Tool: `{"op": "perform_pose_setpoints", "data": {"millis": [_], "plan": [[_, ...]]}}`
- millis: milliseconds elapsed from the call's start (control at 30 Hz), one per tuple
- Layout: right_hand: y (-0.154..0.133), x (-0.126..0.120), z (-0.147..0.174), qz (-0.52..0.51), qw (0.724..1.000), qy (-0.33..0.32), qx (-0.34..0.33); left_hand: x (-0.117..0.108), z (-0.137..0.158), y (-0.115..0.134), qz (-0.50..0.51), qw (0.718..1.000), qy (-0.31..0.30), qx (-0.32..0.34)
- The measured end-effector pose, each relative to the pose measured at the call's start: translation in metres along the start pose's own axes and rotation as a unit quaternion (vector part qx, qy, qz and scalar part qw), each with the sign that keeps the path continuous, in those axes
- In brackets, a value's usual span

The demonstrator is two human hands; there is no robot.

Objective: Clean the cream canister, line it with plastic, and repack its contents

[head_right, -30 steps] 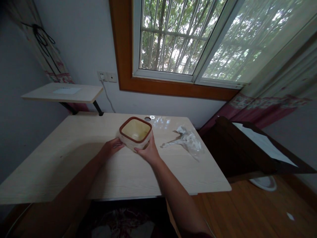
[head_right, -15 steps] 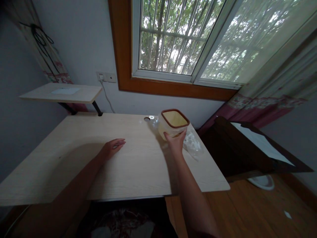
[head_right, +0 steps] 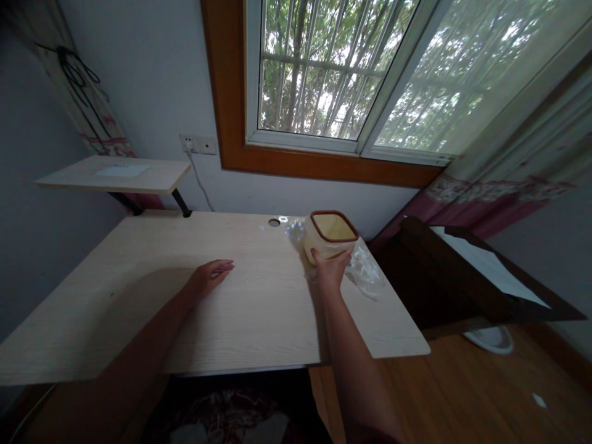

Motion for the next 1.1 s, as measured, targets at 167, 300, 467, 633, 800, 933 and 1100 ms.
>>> {"op": "perform_pose_setpoints", "data": {"millis": [167, 300, 467, 633, 800, 933, 1100], "plan": [[0.01, -0.009, -0.001, 0.048, 0.997, 0.06, 0.006, 0.0, 0.001, 0.003, -0.003, 1.0, -0.001, -0.005], [0.012, -0.007, -0.002, 0.071, 0.996, 0.054, -0.001, 0.0, 0.001, 0.002, -0.004, 1.0, -0.001, -0.003], [0.015, -0.007, -0.002, 0.081, 0.995, 0.062, 0.008, 0.001, 0.0, 0.0, -0.006, 1.0, -0.002, -0.006], [0.017, -0.007, -0.003, 0.05, 0.997, 0.067, 0.0, 0.0, 0.001, 0.005, -0.003, 1.0, 0.0, -0.011], [0.014, -0.008, -0.003, 0.034, 0.997, 0.075, -0.009, -0.002, 0.001, 0.009, -0.007, 1.0, 0.005, -0.009], [0.01, -0.009, -0.001, 0.055, 0.996, 0.077, 0.001, -0.002, 0.001, 0.009, -0.009, 1.0, 0.004, -0.011], [0.014, -0.008, -0.001, 0.071, 0.995, 0.07, 0.017, -0.001, 0.001, 0.006, -0.008, 1.0, 0.001, -0.013]]}}
Point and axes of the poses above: each hand's wrist, its own z-axis away from the middle knuckle, its own x-axis out of the palm, y = z × x, the point moved 9 cm from there along -z, towards the middle knuckle, and after that the axes turned 8 degrees about -y, right-handed, at the moved point
